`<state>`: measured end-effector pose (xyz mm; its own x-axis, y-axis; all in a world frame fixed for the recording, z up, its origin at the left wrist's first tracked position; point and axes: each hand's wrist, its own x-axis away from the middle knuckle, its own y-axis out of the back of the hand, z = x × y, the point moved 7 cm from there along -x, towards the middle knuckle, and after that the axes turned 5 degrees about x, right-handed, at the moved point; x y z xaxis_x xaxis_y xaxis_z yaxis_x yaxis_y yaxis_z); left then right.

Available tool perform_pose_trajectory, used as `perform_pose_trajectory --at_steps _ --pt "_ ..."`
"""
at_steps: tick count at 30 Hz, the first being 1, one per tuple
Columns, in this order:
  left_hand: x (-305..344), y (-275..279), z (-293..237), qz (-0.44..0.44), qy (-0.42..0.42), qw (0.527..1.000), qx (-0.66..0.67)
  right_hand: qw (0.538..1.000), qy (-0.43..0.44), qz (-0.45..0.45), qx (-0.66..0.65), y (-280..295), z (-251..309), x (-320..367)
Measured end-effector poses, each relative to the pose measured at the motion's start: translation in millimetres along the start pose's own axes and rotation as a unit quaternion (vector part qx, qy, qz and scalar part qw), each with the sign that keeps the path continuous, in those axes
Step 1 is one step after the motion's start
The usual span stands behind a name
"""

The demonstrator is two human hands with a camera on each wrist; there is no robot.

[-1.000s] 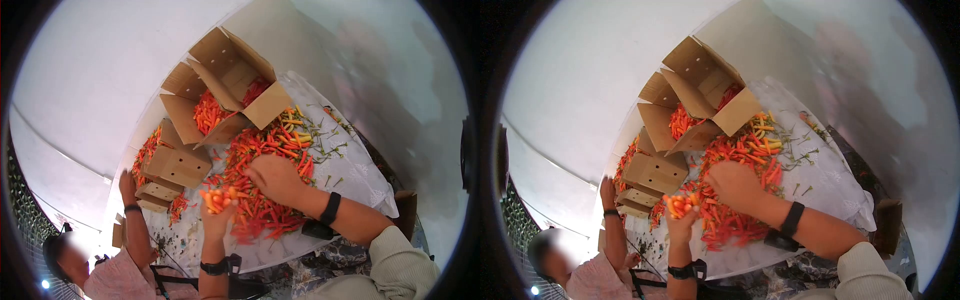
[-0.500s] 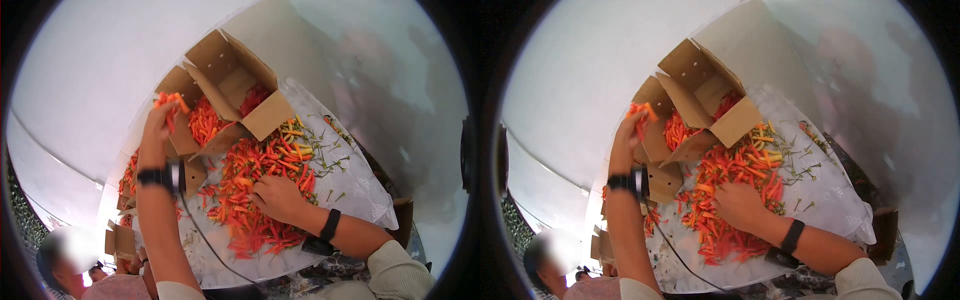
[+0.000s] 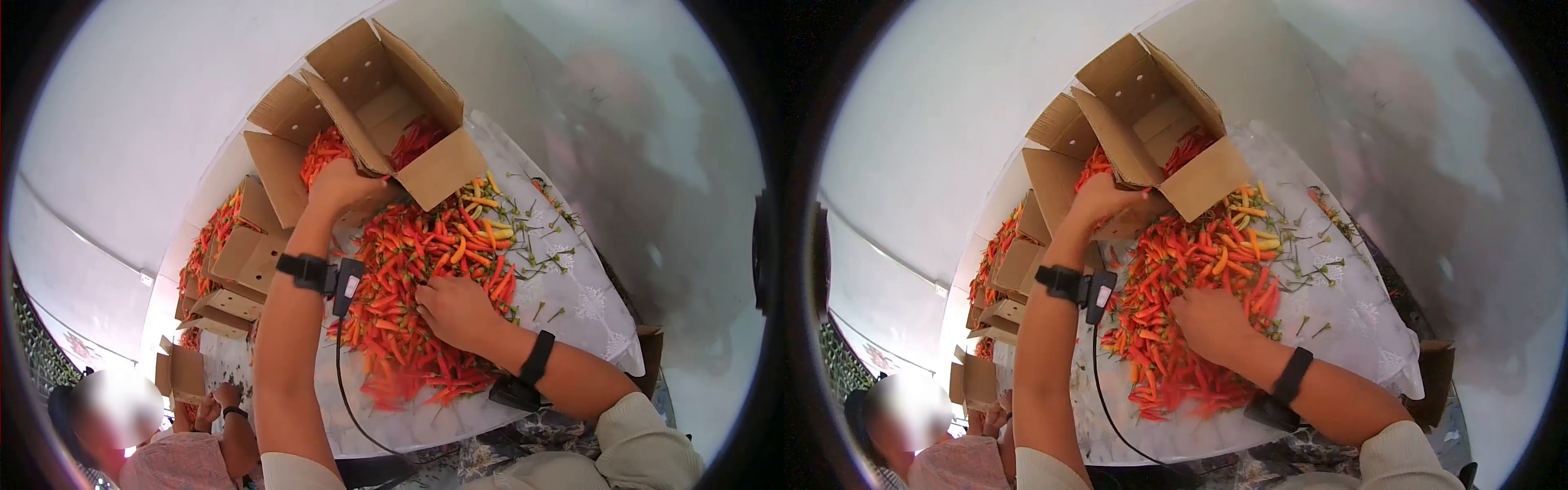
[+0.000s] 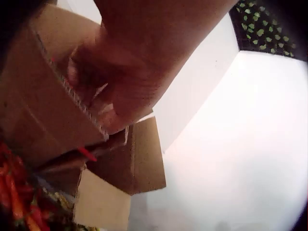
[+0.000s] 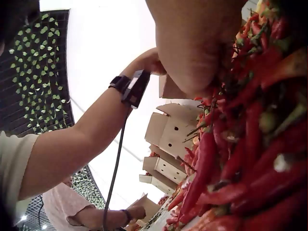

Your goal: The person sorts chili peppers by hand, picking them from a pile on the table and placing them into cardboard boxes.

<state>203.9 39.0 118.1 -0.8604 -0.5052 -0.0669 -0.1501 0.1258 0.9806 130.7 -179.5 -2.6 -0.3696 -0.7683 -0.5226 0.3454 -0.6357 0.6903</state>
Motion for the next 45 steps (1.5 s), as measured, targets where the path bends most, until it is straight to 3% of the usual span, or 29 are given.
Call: perform_pose_trajectory --at_steps 7,10,13,16,19,22,25,27,31,33,35,38,41,45 --pt "0.6 0.7 -4.3 -0.036 0.029 0.999 -0.005 0.998 0.034 -0.052 -0.027 15.5 4.2 -2.7" --pt "13.7 6.6 -13.4 -0.065 -0.028 0.997 0.041 0.996 0.043 -0.063 -0.039 19.0 7.5 -2.9" --pt "30.5 15.9 -26.9 -0.102 -0.053 0.993 -0.018 0.995 0.048 -0.076 -0.044 17.9 9.3 -1.0" --pt "41.9 30.0 -37.1 -0.066 -0.161 0.984 -0.043 0.997 0.04 -0.062 -0.03 18.8 10.1 -1.6" --pt "56.7 52.3 -32.8 -0.079 -0.189 0.979 0.007 0.997 0.04 -0.045 -0.04 16.6 11.3 -2.0" --pt "66.6 89.5 -16.0 -0.226 -0.167 0.958 -0.051 0.993 0.062 -0.087 -0.052 26.1 17.1 0.3" --pt "104.5 138.7 -31.2 -0.428 -0.174 0.887 -0.026 0.993 0.055 -0.088 -0.064 26.0 19.3 0.6" --pt "141.1 154.1 -54.5 -0.582 -0.206 0.786 -0.02 0.992 0.062 -0.073 -0.076 25.0 24.7 2.1" --pt "169.5 151.6 -68.2 -0.69 -0.256 0.674 0.067 0.996 0.053 -0.012 -0.065 26.5 25.4 -0.6" --pt "104.5 139.3 -20.6 -0.583 -0.211 0.779 0.092 0.995 0.034 -0.096 -0.019 35.8 10.3 -6.2" --pt "34.0 98.7 33.6 -0.405 -0.079 0.898 -0.154 0.988 0.011 -0.148 0.043 37.6 -8.9 -8.1" --pt "94.0 91.6 -6.7 -0.457 -0.103 0.872 -0.144 0.973 -0.033 -0.17 0.15 38.3 -40.9 -11.7" --pt "146.5 78.2 -25.3 -0.377 -0.131 0.9 0.175 0.971 -0.046 -0.125 0.198 27.4 -51.3 -11.0" --pt "182.7 24.0 6.3 -0.193 -0.091 0.891 0.402 0.98 -0.044 -0.113 0.157 29.6 -49.6 -12.7"
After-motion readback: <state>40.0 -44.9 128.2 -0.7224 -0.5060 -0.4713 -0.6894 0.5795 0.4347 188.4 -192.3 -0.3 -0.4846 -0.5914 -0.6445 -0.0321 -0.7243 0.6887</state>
